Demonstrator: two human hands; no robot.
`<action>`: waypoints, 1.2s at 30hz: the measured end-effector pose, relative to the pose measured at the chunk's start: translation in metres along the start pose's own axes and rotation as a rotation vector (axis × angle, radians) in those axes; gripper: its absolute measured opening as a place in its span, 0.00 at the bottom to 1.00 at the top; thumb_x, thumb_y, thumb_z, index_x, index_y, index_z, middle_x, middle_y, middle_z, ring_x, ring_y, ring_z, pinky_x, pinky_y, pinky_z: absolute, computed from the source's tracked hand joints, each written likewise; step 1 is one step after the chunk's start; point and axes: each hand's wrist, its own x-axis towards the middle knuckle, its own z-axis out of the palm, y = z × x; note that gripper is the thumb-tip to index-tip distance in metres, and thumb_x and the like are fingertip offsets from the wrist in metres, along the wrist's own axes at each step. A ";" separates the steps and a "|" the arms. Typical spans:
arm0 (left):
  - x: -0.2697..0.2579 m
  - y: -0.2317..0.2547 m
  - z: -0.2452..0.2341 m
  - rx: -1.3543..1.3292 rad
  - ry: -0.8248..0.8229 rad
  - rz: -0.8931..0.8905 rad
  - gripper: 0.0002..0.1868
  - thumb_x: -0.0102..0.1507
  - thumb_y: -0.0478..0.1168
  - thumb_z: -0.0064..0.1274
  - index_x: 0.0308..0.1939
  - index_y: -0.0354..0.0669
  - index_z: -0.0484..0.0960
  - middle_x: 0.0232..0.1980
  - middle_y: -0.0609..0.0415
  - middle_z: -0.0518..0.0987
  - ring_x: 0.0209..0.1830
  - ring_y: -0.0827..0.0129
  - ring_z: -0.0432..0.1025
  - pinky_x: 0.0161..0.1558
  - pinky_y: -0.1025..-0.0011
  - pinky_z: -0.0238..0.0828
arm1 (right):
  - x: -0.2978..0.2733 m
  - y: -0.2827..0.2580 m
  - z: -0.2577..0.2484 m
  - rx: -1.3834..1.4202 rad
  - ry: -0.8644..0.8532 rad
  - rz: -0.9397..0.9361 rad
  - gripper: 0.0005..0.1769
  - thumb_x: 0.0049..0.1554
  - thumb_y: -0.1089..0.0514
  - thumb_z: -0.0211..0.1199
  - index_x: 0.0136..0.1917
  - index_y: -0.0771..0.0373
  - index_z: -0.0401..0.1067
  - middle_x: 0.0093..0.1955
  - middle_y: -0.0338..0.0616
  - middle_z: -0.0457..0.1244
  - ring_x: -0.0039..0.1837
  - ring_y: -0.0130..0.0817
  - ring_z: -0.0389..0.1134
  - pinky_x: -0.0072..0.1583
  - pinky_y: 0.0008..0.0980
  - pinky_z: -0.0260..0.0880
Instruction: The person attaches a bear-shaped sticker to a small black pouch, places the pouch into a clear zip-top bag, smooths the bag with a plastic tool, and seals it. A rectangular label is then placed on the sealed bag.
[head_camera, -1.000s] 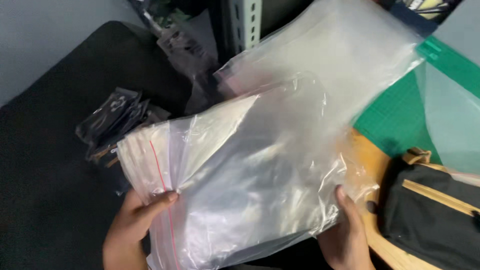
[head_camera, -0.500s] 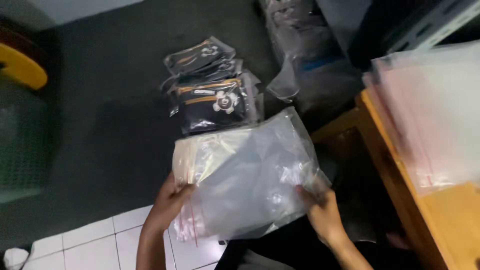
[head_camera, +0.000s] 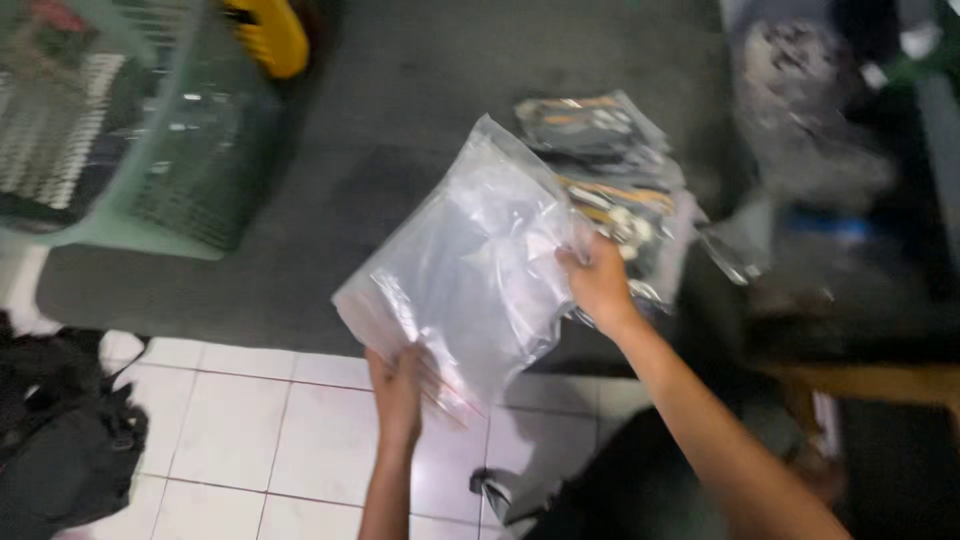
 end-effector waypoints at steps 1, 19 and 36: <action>0.001 0.019 0.004 -0.017 0.028 0.013 0.38 0.62 0.31 0.54 0.77 0.39 0.63 0.64 0.37 0.72 0.54 0.58 0.68 0.58 0.54 0.68 | 0.015 -0.004 0.018 0.004 -0.026 -0.023 0.12 0.56 0.63 0.66 0.53 0.70 0.76 0.45 0.49 0.69 0.48 0.36 0.69 0.54 0.41 0.70; -0.076 0.063 0.116 -0.190 -0.269 0.016 0.24 0.72 0.47 0.44 0.67 0.37 0.74 0.64 0.38 0.79 0.63 0.47 0.75 0.67 0.54 0.65 | -0.044 -0.031 -0.080 0.070 0.156 0.014 0.22 0.63 0.62 0.62 0.70 0.58 0.68 0.61 0.56 0.70 0.58 0.43 0.73 0.55 0.36 0.78; -0.378 0.115 0.290 -0.209 -1.548 0.279 0.07 0.68 0.36 0.53 0.44 0.33 0.79 0.36 0.44 0.85 0.29 0.71 0.78 0.34 0.75 0.79 | -0.336 -0.143 -0.364 0.043 0.975 -0.058 0.22 0.62 0.66 0.57 0.69 0.71 0.67 0.56 0.60 0.70 0.52 0.47 0.76 0.53 0.43 0.81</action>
